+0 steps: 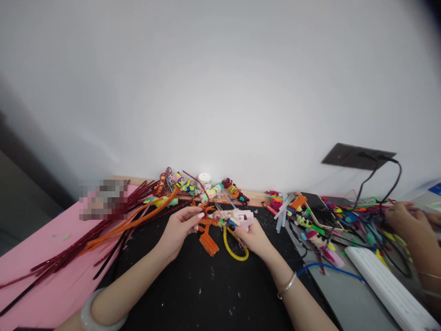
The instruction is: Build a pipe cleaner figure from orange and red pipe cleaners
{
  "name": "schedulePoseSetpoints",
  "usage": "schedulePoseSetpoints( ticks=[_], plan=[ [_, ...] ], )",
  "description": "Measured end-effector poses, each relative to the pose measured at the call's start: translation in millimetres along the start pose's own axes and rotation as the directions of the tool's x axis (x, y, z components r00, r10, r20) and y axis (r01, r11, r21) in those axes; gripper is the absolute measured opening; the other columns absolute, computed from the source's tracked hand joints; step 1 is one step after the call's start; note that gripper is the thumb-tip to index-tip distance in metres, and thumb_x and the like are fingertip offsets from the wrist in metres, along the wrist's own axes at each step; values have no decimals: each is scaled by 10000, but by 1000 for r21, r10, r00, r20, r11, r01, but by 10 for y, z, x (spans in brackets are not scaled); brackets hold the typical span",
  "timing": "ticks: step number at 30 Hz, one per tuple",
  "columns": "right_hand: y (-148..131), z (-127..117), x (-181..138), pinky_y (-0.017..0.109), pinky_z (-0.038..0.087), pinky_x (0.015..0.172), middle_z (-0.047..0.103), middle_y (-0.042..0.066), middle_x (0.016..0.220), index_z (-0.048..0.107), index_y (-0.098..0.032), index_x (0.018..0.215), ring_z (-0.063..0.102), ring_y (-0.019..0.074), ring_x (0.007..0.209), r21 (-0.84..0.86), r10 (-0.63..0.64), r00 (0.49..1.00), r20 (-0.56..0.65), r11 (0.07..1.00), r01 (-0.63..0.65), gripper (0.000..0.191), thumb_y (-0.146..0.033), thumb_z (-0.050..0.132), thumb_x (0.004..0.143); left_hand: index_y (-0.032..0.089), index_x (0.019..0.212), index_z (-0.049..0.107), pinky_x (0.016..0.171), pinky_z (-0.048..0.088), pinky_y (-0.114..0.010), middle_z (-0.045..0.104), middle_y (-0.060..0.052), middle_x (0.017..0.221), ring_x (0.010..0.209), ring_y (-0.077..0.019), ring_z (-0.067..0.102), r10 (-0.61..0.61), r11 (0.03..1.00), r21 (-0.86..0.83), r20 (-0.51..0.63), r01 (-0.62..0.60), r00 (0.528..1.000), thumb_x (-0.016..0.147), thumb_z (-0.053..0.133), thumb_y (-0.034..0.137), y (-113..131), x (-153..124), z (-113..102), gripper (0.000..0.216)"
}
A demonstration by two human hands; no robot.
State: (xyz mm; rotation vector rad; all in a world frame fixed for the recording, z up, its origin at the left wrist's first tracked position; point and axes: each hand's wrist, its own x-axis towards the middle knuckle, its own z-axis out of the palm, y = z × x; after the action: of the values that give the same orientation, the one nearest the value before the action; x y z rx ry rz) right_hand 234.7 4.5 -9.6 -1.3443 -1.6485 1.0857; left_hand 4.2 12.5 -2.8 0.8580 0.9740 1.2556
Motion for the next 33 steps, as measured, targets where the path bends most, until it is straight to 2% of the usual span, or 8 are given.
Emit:
schedulePoseSetpoints(
  ticks=[3,12,20,27,33],
  plan=[
    [45,-5,16,201,330,380,481,-65,452,532,-191,681,420,90,375,45,-1,999,-40,999,2,187,-351,614,732,157,839,737,511,412,-180,606,42,608,509,-63,498,12,999,44,7,-12,1000,606,865,331,0,-5,0,318],
    [98,3,17,195,330,382,479,-65,440,548,-185,707,415,88,373,58,44,999,-11,997,-44,140,-311,605,725,148,833,736,522,433,-204,635,21,641,509,-73,506,25,991,132,36,-29,999,622,841,336,-12,-11,5,301],
    [91,1,15,190,323,378,478,-75,443,587,-165,796,404,84,370,82,44,999,-2,996,-43,161,-309,613,729,156,824,738,517,418,-215,610,31,621,503,-81,486,26,995,98,19,-28,999,603,849,350,2,-14,9,315],
    [96,11,6,194,334,393,483,-65,453,558,-182,694,407,80,379,51,50,999,-9,997,-50,136,-295,624,733,164,834,741,512,389,-207,601,34,625,505,-79,475,30,997,68,7,-31,1000,610,853,348,9,-14,10,311],
    [103,25,4,197,319,391,476,-66,448,554,-184,683,412,86,385,24,51,999,-4,998,-51,145,-299,624,738,160,840,744,512,371,-196,582,42,602,510,-71,461,19,999,37,5,-19,1000,609,863,342,3,-15,12,317]
  ],
)
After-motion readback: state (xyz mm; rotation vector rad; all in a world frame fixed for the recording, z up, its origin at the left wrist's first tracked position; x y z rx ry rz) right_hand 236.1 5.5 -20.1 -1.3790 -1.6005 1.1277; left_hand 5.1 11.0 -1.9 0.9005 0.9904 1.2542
